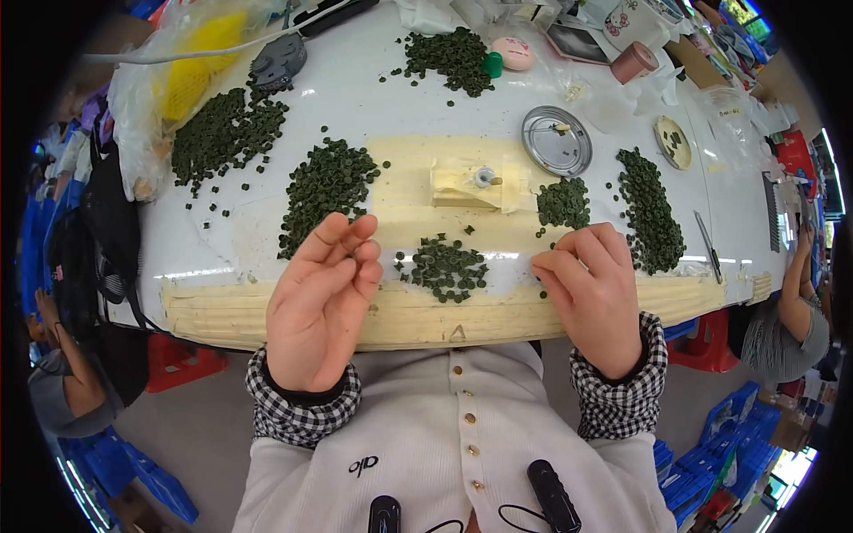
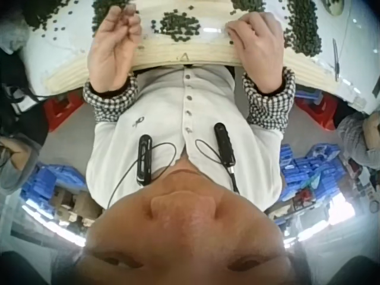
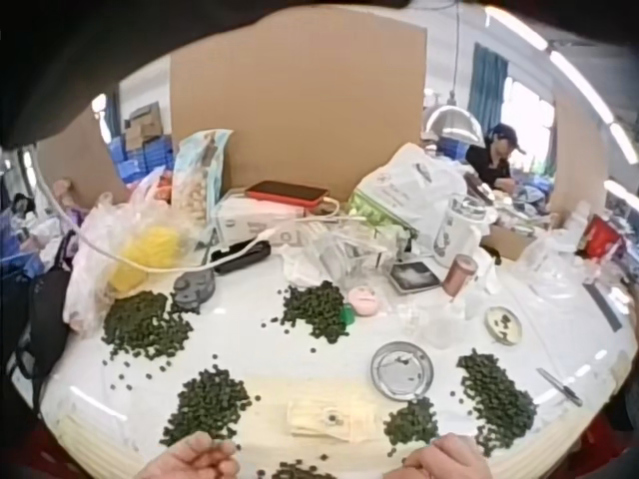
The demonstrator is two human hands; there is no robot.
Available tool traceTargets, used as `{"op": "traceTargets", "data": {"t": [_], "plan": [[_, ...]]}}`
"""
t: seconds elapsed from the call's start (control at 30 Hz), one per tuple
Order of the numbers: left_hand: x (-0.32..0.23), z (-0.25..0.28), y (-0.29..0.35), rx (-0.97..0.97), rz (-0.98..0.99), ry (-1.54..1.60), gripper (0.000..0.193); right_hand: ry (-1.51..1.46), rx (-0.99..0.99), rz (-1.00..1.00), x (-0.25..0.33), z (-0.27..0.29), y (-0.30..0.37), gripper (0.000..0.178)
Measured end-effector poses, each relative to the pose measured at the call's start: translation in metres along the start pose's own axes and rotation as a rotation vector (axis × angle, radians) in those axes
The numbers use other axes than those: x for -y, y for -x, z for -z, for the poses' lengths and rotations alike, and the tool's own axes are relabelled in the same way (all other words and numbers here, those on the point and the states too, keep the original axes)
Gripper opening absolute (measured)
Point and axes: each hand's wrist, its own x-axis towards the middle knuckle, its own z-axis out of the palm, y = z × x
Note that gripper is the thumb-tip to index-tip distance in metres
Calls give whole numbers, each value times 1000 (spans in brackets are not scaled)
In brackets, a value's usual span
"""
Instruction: Manually assembling small green plastic components at a factory workbench.
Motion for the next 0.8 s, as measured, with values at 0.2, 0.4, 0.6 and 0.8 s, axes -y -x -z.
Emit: {"op": "traceTargets", "data": {"t": [0.2,0.4,0.6,0.8], "plan": [[11,-24,5,-58,160,19,25,28,39,1,3,-5,-1,15],[18,-10,1,134,264,109,23,-29,14,46,11,-12,-6,15],[19,-8,3,73,168,-59,30,44,-51,128,10,-19,-1,18],[18,-27,-4,-38,109,-135,35,93,-72,128,16,-23,6,18]]}}
